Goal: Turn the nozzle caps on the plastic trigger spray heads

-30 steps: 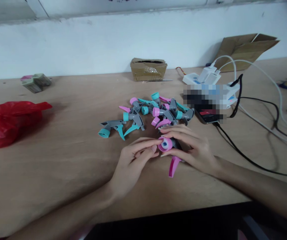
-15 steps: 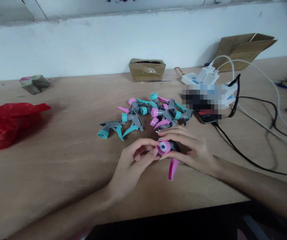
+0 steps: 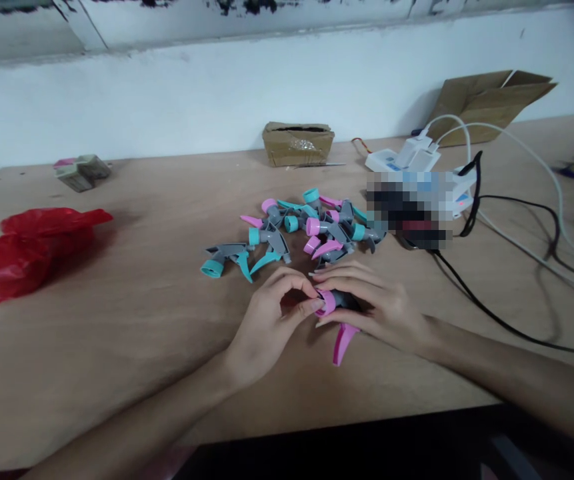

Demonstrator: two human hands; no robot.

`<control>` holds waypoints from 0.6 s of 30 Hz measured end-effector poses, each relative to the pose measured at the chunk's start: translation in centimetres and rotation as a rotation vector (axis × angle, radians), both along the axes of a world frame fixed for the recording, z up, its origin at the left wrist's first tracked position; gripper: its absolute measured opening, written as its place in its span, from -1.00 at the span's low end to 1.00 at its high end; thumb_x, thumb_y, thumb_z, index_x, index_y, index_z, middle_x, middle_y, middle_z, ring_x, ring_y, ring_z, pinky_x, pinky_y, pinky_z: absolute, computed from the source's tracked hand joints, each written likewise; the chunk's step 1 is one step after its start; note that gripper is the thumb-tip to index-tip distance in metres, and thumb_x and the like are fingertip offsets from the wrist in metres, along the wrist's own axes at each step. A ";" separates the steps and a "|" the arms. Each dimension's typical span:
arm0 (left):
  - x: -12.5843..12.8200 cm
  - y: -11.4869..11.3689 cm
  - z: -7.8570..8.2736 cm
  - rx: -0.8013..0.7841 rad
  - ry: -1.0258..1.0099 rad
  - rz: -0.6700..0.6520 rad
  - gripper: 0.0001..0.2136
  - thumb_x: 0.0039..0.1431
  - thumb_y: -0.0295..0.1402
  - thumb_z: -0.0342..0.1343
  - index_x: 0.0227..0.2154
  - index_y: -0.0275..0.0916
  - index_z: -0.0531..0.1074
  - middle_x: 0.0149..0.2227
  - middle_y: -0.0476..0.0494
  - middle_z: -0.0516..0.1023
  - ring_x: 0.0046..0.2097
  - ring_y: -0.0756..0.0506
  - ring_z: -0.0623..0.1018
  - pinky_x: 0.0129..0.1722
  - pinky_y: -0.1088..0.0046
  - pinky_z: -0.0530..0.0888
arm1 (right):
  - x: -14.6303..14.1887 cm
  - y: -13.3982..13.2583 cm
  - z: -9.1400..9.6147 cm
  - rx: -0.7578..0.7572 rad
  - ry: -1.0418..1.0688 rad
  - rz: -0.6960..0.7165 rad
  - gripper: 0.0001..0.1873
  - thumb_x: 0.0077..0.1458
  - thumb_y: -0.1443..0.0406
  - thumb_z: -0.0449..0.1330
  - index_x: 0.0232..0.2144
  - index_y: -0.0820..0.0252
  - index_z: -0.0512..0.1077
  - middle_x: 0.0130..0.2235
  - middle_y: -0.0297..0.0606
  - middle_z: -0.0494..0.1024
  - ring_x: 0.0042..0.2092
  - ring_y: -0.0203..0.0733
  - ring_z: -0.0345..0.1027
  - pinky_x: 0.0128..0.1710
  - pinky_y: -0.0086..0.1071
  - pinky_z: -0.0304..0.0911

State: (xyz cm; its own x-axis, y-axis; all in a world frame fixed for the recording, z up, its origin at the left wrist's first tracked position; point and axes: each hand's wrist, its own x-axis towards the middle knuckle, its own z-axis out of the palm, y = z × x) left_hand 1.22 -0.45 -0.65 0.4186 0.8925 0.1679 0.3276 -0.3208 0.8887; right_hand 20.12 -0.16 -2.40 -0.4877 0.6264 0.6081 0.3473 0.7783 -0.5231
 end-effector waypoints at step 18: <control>-1.0 -0.5 0.9 0.602 0.015 0.185 -0.85 0.06 -0.63 0.11 -0.37 -0.24 0.39 -0.33 0.00 0.40 -0.28 0.06 0.43 -0.26 0.54 0.40 | 0.2 -0.6 0.3 -0.188 0.111 -0.019 -0.59 -0.12 0.25 0.31 -0.16 0.13 0.37 -0.13 -0.24 0.51 -0.06 -0.16 0.37 -0.04 -0.19 0.29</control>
